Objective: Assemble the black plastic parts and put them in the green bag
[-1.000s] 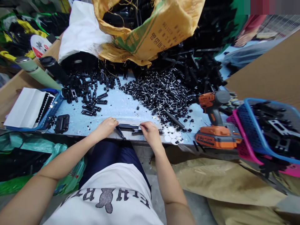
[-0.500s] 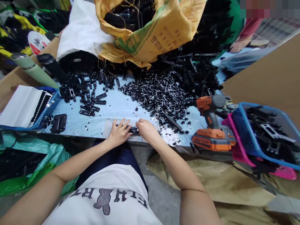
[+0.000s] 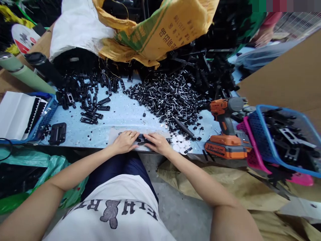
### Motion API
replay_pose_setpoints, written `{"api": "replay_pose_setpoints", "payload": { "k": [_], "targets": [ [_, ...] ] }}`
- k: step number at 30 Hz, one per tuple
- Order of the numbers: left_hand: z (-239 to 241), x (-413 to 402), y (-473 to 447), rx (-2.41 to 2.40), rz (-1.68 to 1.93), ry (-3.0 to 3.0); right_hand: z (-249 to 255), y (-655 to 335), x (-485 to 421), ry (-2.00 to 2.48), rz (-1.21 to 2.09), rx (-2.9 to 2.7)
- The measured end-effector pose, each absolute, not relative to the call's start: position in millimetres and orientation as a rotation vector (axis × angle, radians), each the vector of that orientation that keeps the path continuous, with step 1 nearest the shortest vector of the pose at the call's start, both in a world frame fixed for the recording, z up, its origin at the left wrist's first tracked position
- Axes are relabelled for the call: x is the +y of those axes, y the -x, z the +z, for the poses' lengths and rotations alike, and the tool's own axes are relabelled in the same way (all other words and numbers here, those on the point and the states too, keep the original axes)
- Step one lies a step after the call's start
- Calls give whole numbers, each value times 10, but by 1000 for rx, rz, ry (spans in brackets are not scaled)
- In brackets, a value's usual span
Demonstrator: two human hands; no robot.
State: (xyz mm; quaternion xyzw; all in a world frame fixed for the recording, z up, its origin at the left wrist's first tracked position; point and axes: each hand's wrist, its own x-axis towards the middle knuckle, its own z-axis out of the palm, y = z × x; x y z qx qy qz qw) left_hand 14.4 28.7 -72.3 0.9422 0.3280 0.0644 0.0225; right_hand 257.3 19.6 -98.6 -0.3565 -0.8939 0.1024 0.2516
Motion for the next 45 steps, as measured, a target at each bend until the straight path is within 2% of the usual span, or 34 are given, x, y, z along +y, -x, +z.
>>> {"api": "replay_pose_setpoints", "payload": {
  "k": [8,15,19,23,25,29,32,38,43,45],
  "targets": [
    [-771,404,-87,788,229,-3015,-884,-2712,503,688,254,-2703],
    [-776,244,-385,1294,311,-2761,-960,-2604,311,958,84,-2565],
    [-727,252,-409,1311,250,-2809,-856,-2642,374,1067,-28,-2744],
    [-638,332,-191,1264,221,-2880,-658,-2637,362,1136,-177,-2645],
    [-572,288,-50,1227,326,-2853,-458,-2583,272,945,-37,-2612],
    [-469,-47,127,1125,713,-2697,-37,-2317,-37,429,600,-2463],
    [-480,-283,125,1146,789,-2645,-25,-1928,-179,180,886,-2202],
    [-628,-88,80,1280,942,-2584,-519,-1043,332,1021,567,-1809],
    [-589,583,189,1352,1476,-2509,-580,-829,1235,945,519,-1655],
    [-575,856,219,1324,1328,-2590,-506,-871,1757,999,399,-1699]
  ]
}}
